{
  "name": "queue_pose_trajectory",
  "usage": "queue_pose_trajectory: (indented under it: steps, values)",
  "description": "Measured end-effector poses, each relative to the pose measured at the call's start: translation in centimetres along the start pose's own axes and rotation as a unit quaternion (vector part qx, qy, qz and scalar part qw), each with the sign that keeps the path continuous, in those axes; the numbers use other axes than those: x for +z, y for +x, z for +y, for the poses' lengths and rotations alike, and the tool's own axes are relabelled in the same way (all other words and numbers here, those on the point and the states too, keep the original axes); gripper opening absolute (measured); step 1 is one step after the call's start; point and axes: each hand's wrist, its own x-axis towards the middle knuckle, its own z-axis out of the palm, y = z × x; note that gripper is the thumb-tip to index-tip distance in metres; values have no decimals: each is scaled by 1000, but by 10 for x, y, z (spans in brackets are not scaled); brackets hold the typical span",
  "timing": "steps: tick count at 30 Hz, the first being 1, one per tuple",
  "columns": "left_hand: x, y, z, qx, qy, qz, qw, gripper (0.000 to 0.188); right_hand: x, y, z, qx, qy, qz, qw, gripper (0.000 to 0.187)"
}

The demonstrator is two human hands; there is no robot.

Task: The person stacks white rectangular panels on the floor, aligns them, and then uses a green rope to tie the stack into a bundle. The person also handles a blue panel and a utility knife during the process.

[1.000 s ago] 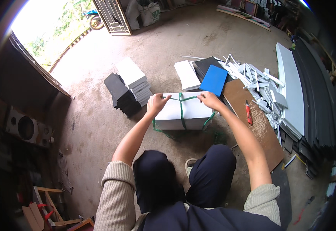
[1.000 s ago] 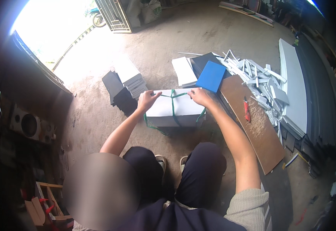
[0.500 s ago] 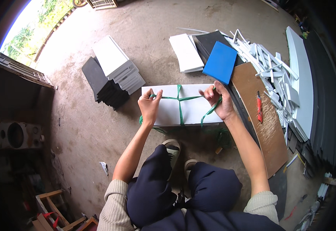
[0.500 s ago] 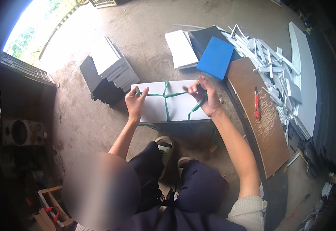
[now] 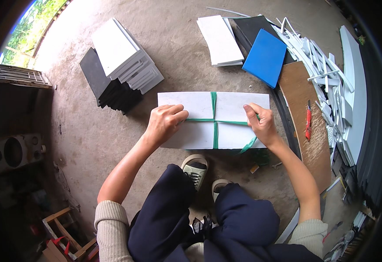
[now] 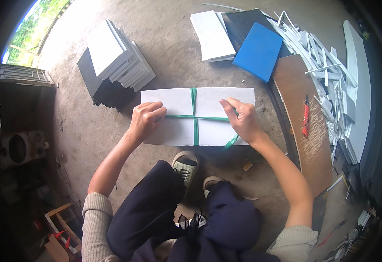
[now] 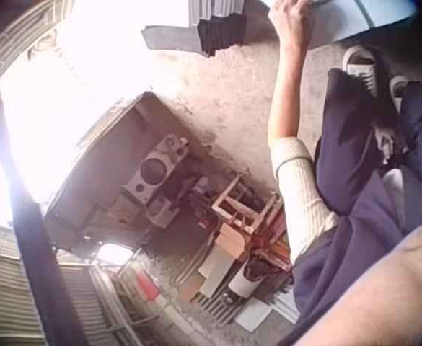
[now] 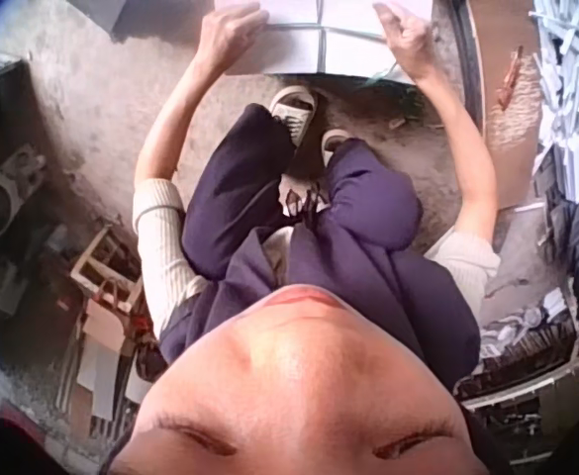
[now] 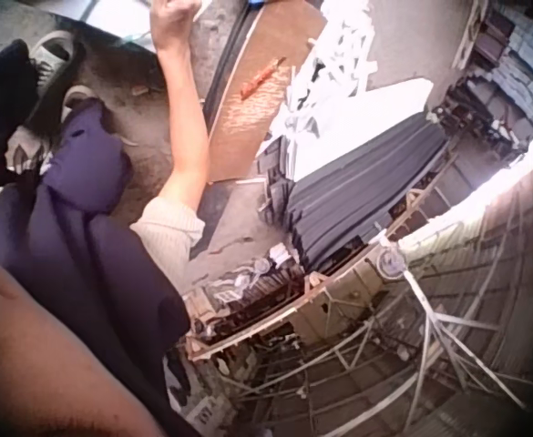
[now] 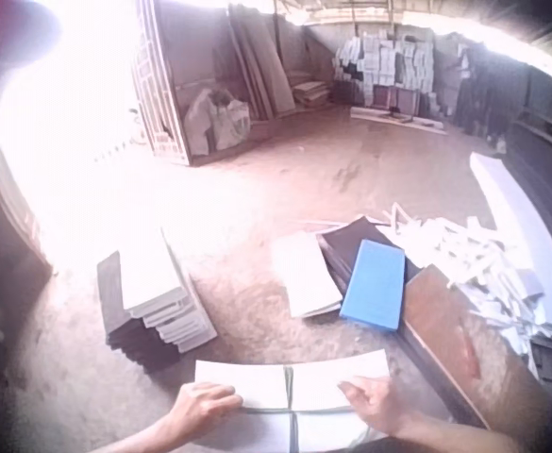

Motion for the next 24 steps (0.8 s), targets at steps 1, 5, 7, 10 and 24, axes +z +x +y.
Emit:
queue_pose_trajectory:
  steps: [1,5,7,10,24]
  values:
    - [0,0,0,-10,-1,4,1000,13,1,0,3,4,11,2,1000,31]
    - [2,-8,-3,-59,-9,46,997,16,-4,-9,9,42,108,4,993,30]
    - [3,-16,-4,-105,5,65,992,16,-16,-12,7,20,155,3,988,29]
    - [4,-16,-1,-139,22,92,986,18,-42,-18,-1,16,57,16,998,27]
    - [-7,-25,-8,-236,-79,163,955,26,-88,-25,21,-113,-302,-99,941,18]
